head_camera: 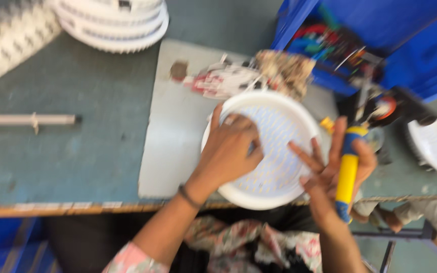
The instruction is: The person solders wire leads onto the solder pads of round LED panel lights using a soldering iron and solder wire, working on one panel at a time. Finished panels are stacked on the table and a new panel is pulled from the stack to continue.
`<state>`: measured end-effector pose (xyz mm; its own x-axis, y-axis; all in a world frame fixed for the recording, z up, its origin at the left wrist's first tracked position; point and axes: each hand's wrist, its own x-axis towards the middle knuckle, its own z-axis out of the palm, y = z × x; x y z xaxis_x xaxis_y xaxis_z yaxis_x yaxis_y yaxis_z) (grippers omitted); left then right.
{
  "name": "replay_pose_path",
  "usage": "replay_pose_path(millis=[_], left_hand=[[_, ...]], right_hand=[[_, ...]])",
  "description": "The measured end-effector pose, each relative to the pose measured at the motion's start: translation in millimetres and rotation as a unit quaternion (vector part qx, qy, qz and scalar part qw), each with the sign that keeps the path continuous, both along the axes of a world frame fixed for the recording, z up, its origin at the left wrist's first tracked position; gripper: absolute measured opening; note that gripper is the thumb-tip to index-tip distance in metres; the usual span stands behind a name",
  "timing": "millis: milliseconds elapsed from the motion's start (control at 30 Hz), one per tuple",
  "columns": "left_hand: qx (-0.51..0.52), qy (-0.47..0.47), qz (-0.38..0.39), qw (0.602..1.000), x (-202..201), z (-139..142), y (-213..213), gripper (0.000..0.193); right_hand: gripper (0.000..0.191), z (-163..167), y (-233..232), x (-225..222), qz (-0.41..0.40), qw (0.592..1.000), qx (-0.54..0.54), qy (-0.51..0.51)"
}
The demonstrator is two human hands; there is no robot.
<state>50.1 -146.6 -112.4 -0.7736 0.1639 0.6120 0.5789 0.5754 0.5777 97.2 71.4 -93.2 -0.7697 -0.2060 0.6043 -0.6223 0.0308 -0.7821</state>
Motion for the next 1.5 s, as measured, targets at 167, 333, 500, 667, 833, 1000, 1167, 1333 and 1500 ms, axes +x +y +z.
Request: replay_pose_path(millis=[167, 333, 500, 667, 833, 1000, 1167, 1333, 1500], left_hand=[[0.008, -0.043, 0.010, 0.999, 11, 17, 1, 0.009], [0.010, -0.033, 0.051, 0.998, 17, 14, 6, 0.008], [0.026, -0.038, 0.051, 0.998, 13, 7, 2, 0.009], [0.048, -0.066, 0.038, 0.996, 7, 2, 0, 0.008], [0.055, -0.059, 0.037, 0.996, 3, -4, -1, 0.006], [0.057, -0.055, 0.031, 0.996, 0, -5, -1, 0.004], [0.053, -0.049, 0.039, 0.997, -1, -2, 1, 0.006], [0.034, -0.042, 0.053, 0.997, -2, 0, 2, 0.008], [0.014, -0.028, 0.073, 0.997, -1, -2, 5, 0.012]], right_hand=[[0.096, 11, 5, 0, 0.020, 0.993, -0.088, -0.081], [0.094, 10, 5, -3, 0.012, 0.994, -0.068, -0.083], [0.093, 11, -9, -7, -0.001, 0.995, 0.098, -0.016], [0.083, 19, -22, -7, 0.012, 0.976, 0.212, -0.042], [0.082, 24, -31, -12, -0.014, 0.949, 0.310, -0.048], [0.082, 22, -31, -13, 0.009, 0.954, 0.295, -0.049], [0.082, 18, -27, -13, 0.010, 0.952, 0.303, -0.031], [0.084, 13, -29, -18, 0.027, 0.954, 0.297, -0.035], [0.086, 10, -32, -20, 0.007, 0.938, 0.348, -0.011]])
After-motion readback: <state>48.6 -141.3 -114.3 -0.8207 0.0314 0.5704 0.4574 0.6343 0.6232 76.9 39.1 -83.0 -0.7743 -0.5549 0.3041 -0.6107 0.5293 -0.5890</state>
